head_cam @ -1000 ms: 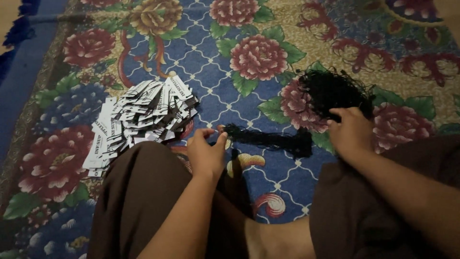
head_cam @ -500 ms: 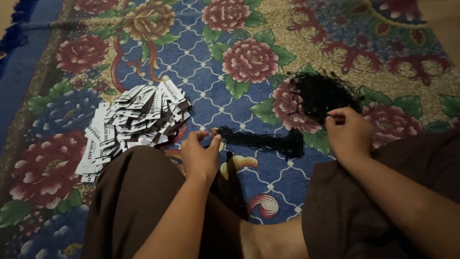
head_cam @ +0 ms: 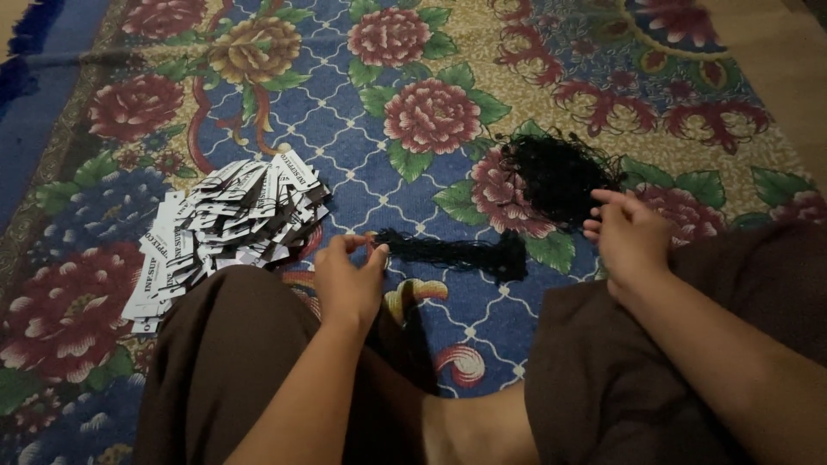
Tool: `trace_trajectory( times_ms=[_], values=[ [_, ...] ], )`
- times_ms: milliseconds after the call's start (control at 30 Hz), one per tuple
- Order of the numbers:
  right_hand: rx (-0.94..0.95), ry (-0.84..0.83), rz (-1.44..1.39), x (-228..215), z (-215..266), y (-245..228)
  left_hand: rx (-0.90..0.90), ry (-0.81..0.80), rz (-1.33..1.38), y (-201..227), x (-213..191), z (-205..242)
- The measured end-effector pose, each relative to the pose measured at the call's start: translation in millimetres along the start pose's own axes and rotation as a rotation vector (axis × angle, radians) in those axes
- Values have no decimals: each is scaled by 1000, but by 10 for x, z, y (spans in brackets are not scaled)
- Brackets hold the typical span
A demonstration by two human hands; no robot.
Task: Untangling a bundle of black string or yarn by hand while sitting on the floor.
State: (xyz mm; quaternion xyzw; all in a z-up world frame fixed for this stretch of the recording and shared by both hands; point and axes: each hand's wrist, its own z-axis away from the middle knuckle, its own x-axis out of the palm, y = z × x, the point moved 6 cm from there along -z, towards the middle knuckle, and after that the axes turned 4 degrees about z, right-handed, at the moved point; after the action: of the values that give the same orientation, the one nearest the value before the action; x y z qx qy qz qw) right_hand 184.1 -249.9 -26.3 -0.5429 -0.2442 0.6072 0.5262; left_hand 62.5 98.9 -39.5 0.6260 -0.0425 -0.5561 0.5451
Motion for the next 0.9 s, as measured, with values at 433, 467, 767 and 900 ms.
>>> trace_trajectory(
  times_ms=[433,467,767,900],
  values=[
    [-168,19,-73,-3,-126,225,46,23,-37,-211,114,-93],
    [-181,28,-60,-13,-132,226,45,21,-34,-205,111,-86],
    [-238,125,-22,-80,-297,399,45,15,-24,-121,74,-5],
    [-257,166,14,-75,-348,441,60,32,-36,-158,96,-31]
  ],
)
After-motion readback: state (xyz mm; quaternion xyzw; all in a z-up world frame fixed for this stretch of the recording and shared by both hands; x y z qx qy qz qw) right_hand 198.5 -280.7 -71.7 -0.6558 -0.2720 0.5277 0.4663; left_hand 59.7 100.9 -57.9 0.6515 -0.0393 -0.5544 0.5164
